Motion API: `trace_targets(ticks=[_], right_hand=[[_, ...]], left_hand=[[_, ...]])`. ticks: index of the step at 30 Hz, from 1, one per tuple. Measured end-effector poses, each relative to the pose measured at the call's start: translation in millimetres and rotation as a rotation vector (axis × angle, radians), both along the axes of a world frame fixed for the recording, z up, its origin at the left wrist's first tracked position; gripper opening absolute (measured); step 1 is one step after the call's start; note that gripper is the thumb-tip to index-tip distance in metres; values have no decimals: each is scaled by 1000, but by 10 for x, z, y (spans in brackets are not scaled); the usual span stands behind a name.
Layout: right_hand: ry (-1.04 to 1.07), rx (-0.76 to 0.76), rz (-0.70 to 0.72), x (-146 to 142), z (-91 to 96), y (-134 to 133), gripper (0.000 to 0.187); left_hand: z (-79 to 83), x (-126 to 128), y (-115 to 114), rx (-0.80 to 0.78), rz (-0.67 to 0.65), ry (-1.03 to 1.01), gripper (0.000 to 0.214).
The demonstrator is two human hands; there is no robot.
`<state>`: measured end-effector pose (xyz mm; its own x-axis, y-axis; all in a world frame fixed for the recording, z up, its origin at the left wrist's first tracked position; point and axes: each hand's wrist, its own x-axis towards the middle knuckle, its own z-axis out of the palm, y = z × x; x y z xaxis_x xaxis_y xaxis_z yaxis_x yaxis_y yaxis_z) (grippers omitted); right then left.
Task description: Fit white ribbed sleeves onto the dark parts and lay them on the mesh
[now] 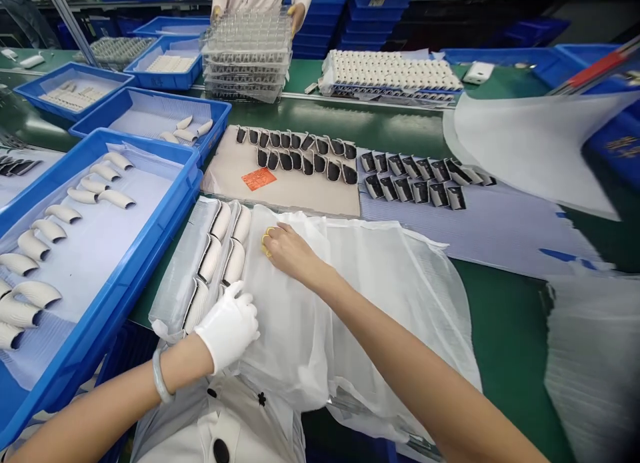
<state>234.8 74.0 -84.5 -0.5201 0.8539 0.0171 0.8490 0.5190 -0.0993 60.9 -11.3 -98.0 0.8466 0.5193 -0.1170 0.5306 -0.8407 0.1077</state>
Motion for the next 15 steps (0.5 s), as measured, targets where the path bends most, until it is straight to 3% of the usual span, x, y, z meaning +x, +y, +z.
trace_targets(ticks=[4,10,13,15], right_hand=[[-124,-40,43,-16,-160,365,13],[-167,4,69,-34,-260,463,21],[-158,19,125,-19,-255,525,24],[-144,37,149,-33,-219,590,25]], left_hand=[[-168,61,-72,47,-3,86,5],[-177,59,-93,53,39,43,8],[-106,1,-77,-8,48,-63,15],[69,-123,-74,-48,52,-194,24]])
